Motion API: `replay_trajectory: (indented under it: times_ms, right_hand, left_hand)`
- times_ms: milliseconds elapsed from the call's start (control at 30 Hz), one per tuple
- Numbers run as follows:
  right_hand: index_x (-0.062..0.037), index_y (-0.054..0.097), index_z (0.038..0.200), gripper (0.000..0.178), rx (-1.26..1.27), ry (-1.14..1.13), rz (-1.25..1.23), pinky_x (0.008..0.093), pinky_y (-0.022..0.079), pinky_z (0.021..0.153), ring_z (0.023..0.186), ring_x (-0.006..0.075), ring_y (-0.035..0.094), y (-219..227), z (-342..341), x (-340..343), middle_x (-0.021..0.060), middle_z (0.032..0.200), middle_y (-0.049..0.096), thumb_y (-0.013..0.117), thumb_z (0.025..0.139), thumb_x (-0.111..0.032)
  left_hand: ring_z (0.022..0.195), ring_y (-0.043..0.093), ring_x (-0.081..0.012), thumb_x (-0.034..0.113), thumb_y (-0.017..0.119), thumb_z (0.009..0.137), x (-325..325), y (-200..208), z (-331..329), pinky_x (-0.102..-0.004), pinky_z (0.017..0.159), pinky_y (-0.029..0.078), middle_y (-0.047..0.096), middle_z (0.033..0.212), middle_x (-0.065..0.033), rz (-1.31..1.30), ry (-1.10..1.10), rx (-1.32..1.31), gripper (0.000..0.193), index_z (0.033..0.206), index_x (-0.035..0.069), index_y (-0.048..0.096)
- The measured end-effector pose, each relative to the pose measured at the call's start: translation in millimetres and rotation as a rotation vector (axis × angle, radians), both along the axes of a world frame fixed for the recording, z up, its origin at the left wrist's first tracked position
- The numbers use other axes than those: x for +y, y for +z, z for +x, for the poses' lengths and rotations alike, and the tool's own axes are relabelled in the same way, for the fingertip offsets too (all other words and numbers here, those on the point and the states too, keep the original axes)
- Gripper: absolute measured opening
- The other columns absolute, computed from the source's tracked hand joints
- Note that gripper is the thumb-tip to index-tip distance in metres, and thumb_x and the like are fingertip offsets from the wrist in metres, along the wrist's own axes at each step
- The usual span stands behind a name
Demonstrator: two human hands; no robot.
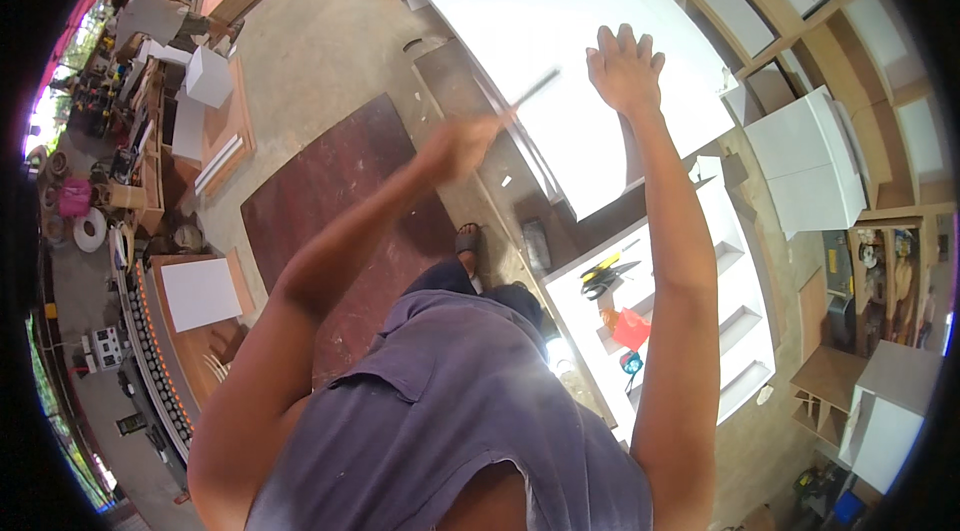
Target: The person assembles a white cabinet by placing a large white panel onto a frame, then uses a utility knife to trim excess material along the edges. The person also uses a metal straight edge to guide the knife and ensure straight cuts.
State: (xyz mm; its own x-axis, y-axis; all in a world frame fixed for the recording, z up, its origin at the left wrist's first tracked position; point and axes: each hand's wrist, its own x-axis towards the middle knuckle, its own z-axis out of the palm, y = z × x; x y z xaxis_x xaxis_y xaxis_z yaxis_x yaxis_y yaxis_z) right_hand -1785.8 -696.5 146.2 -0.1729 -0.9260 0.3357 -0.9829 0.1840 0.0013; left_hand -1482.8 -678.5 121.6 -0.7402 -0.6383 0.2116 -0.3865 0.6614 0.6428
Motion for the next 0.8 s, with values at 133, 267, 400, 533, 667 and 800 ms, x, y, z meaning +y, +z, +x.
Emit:
replay_trajectory:
  times_ms: [133,267,400,533,667,800]
  right_hand:
    - [-0.0151,0.051,0.135,0.047,-0.047,-0.050,0.072,0.0618,0.028,0.107,0.134,0.0447,0.036,23,2,3,0.0152,0.143,0.044,0.046,0.096,-0.041]
    - [-0.0132,0.059,0.127,0.045,-0.108,-0.034,-0.021,0.0589,0.034,0.103,0.123,0.0407,0.049,16,-5,-14,0.0177,0.132,0.053,0.054,0.091,-0.040]
    - [-0.0121,0.064,0.121,0.042,-0.221,-0.096,0.157,0.0559,0.039,0.100,0.119,0.0385,0.053,44,9,-62,0.0192,0.127,0.057,0.054,0.090,-0.039]
    - [-0.0192,0.064,0.114,0.031,-0.094,0.098,-0.245,0.0552,0.040,0.096,0.117,0.0317,0.055,-13,-6,-104,0.0101,0.126,0.058,0.051,0.090,-0.033]
    - [-0.0238,0.062,0.118,0.031,-0.085,0.015,-0.144,0.0563,0.037,0.101,0.123,0.0292,0.051,-2,16,-103,0.0064,0.132,0.056,0.046,0.092,-0.032]
    - [-0.0226,0.061,0.116,0.030,-0.123,0.071,-0.202,0.0565,0.033,0.105,0.128,0.0291,0.046,-8,16,-104,0.0070,0.131,0.055,0.046,0.093,-0.033]
  left_hand:
    - [0.054,0.053,-0.0125,0.008,0.047,0.098,20,4,11,-0.0288,0.055,0.050,0.054,0.071,-0.0075,0.186,-0.034,0.048,0.050,0.147,0.021,0.048]
    - [0.056,0.055,-0.0127,0.007,0.042,0.098,-46,66,-12,-0.0284,0.056,0.051,0.058,0.078,-0.0049,0.513,0.177,-0.018,0.055,0.148,0.028,0.047]
    - [0.059,0.056,-0.0142,0.005,0.041,0.095,-52,71,-12,-0.0304,0.060,0.053,0.058,0.077,-0.0060,0.579,0.190,0.031,0.059,0.148,0.028,0.046]
    - [0.068,0.061,-0.0200,-0.001,0.043,0.089,-2,11,16,-0.0349,0.072,0.054,0.063,0.086,-0.0153,0.285,0.001,0.046,0.064,0.148,0.025,0.046]
    - [0.066,0.058,-0.0214,-0.006,0.044,0.086,30,1,32,-0.0359,0.070,0.050,0.065,0.091,-0.0226,0.008,-0.099,0.271,0.065,0.146,0.017,0.048]
    - [0.068,0.060,-0.0275,-0.006,0.044,0.088,-47,48,-17,-0.0393,0.072,0.050,0.064,0.096,-0.0241,0.231,0.152,-0.035,0.060,0.144,0.014,0.050]
